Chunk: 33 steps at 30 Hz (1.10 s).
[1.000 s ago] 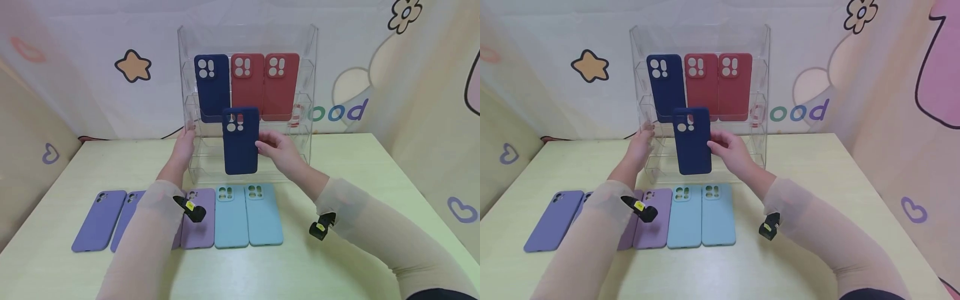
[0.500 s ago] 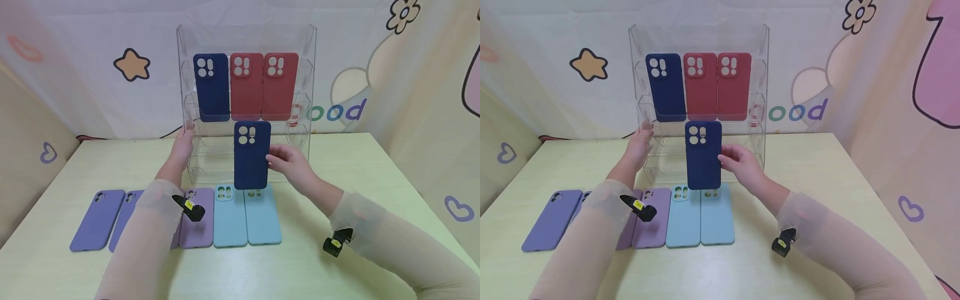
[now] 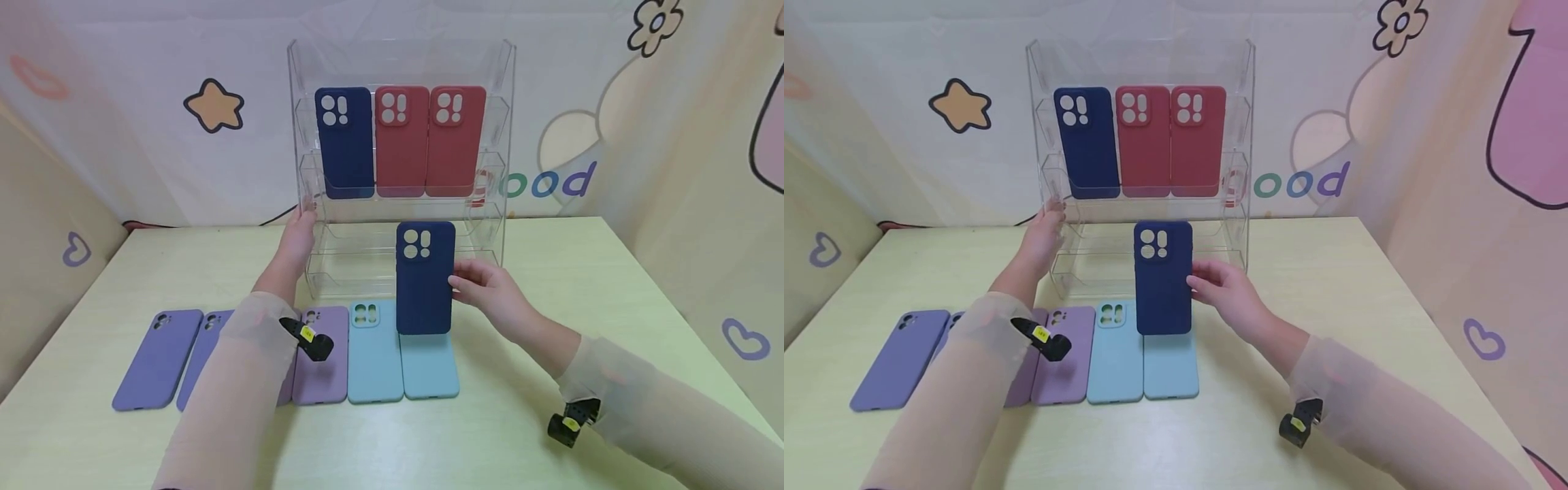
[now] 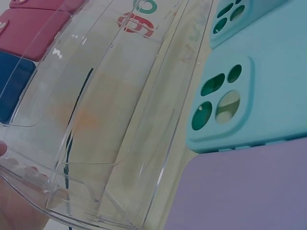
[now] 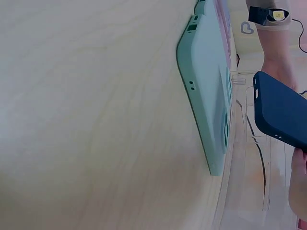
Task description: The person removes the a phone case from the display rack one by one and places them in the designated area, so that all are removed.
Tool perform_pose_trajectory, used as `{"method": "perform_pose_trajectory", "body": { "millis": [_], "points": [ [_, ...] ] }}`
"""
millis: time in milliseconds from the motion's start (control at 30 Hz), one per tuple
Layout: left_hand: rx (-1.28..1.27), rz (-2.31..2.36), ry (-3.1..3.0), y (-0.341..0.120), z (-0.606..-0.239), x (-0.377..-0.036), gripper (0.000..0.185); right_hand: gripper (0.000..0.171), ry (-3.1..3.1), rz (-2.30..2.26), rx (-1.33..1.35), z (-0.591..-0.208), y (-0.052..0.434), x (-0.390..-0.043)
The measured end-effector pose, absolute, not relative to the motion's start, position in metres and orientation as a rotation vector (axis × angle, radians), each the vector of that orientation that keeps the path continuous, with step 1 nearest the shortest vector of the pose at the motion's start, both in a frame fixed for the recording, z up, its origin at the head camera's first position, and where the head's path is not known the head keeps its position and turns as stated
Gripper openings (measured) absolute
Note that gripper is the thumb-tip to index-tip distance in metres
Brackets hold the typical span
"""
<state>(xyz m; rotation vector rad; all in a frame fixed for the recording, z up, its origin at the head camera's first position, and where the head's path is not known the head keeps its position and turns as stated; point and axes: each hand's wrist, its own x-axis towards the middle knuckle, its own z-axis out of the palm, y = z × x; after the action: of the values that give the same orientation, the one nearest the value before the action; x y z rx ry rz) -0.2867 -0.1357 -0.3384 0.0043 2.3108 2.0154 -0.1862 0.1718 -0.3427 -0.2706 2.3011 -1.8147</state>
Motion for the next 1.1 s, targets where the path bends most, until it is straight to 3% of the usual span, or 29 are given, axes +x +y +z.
{"method": "perform_pose_trajectory", "body": {
  "millis": [1100],
  "points": [
    [-0.043,1.990,2.351,-0.135,-0.344,-0.291,0.054,0.046,2.249,-1.789,-0.094,-0.351,0.207,-0.165]
  ]
}}
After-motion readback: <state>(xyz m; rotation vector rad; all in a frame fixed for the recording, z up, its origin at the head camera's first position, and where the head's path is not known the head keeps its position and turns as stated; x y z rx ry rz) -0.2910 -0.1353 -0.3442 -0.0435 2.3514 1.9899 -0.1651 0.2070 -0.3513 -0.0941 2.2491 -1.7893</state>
